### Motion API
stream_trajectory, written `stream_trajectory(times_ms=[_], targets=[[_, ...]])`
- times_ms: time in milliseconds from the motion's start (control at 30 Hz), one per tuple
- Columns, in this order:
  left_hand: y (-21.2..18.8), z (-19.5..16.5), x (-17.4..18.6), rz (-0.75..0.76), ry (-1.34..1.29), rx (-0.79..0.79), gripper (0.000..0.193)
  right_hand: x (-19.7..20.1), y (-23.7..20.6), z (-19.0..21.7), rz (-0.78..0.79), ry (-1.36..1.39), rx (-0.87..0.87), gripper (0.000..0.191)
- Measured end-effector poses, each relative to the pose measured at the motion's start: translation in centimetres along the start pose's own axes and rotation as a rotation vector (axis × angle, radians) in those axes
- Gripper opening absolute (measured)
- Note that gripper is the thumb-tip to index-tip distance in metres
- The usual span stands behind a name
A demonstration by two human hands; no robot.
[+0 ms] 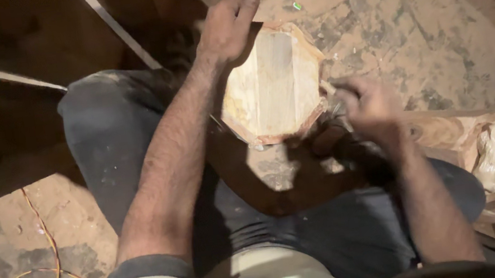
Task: The person sits on the floor and smooths the edges of a small octagonal wooden piece using a sanding block. They rotate the piece to work on different sides and then flip it over to sand the other face.
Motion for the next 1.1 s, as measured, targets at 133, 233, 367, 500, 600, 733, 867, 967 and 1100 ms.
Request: stream_trajectory(times_ms=[133,233,367,500,600,733,867,967,1100], targets=[[0.4,0.4,-0.1,0.012,0.032,-0.013,0.067,-0.3,1.3,-1.4,-0.054,-0.314,0.149,0.025],[0.4,0.6,0.1,-0.017,0.002,-0.059,0.066,-2.1,1.6,-2.6,-0.043,-0.299,0.101,0.021],[0.5,1.4,0.0,0.010,0.025,-0.014,0.069,-3.2,-0.7,0.3,-0.144,-0.359,0.375,0.025],[0.6,1.5,0.1,0.004,0.032,-0.035,0.071,-5.0,-2.4,1.1,-0.031,-0.282,0.303,0.023],[0.6,1.8,0.1,0.009,0.006,-0.027,0.074,-4.9,-3.1,0.6,-0.028,-0.139,0.284,0.027],[0.8,2.0,0.3,0.015,-0.016,-0.038,0.075,-3.0,-1.7,-1.7,-0.074,-0.140,0.178,0.023],[1.0,2.5,1.0,-0.012,-0.185,-0.045,0.078,-3.1,0.8,-3.7,-0.122,-0.079,-0.015,0.023],[1.0,3.0,1.1,-0.009,-0.350,-0.035,0.080,-4.2,1.5,-2.2,-0.140,-0.098,0.152,0.023],[1.0,3.6,1.4,-0.045,-0.464,-0.037,0.080,-6.4,0.4,-1.0,-0.104,-0.175,0.144,0.026]])
Point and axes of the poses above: each hand's wrist, its own y-axis towards the middle knuckle, its own x-axis out of the back of the hand, z = x × y, the point moved 7 cm from there along y, towards the middle knuckle, and after that the axes turned 11 degrees about z, right-handed, at the moved point
